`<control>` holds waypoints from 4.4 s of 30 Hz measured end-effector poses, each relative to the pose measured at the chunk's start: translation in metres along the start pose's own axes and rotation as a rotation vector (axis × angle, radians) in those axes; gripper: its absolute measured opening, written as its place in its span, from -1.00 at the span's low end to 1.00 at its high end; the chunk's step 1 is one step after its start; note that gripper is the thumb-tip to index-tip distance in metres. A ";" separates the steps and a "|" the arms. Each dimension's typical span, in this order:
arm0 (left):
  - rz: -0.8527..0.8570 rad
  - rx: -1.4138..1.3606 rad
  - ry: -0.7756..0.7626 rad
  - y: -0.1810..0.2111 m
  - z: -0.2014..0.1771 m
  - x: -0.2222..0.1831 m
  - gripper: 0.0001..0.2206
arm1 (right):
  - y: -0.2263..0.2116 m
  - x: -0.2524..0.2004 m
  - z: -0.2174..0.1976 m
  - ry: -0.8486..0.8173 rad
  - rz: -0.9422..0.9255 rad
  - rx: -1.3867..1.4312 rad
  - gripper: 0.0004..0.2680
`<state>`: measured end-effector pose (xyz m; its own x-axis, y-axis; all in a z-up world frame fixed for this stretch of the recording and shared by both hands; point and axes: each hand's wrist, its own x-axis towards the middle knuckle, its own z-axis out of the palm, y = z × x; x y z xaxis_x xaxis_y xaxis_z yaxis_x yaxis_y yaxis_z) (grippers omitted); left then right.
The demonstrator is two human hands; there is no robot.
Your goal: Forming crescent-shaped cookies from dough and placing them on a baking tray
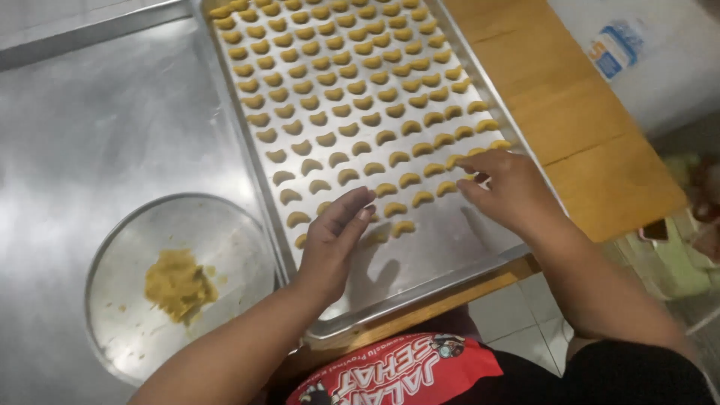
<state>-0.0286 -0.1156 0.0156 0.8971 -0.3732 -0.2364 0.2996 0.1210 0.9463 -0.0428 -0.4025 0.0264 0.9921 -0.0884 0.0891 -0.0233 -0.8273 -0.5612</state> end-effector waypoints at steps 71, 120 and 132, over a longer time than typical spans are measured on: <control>0.143 -1.007 -0.336 0.017 -0.200 -0.061 0.06 | -0.255 0.056 0.181 -0.232 -0.732 0.656 -0.68; -0.002 -1.067 -0.259 0.027 -0.097 -0.024 -0.23 | -0.192 0.028 0.217 0.277 -1.016 0.034 0.02; 0.810 -0.787 -0.507 0.009 -0.087 0.000 0.13 | -0.200 0.013 0.209 0.215 -1.022 0.043 0.01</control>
<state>0.0020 -0.0345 0.0049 0.7405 -0.2259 0.6330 -0.0126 0.9370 0.3491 0.0008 -0.1218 -0.0322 0.4935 0.5422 0.6801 0.8234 -0.5432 -0.1644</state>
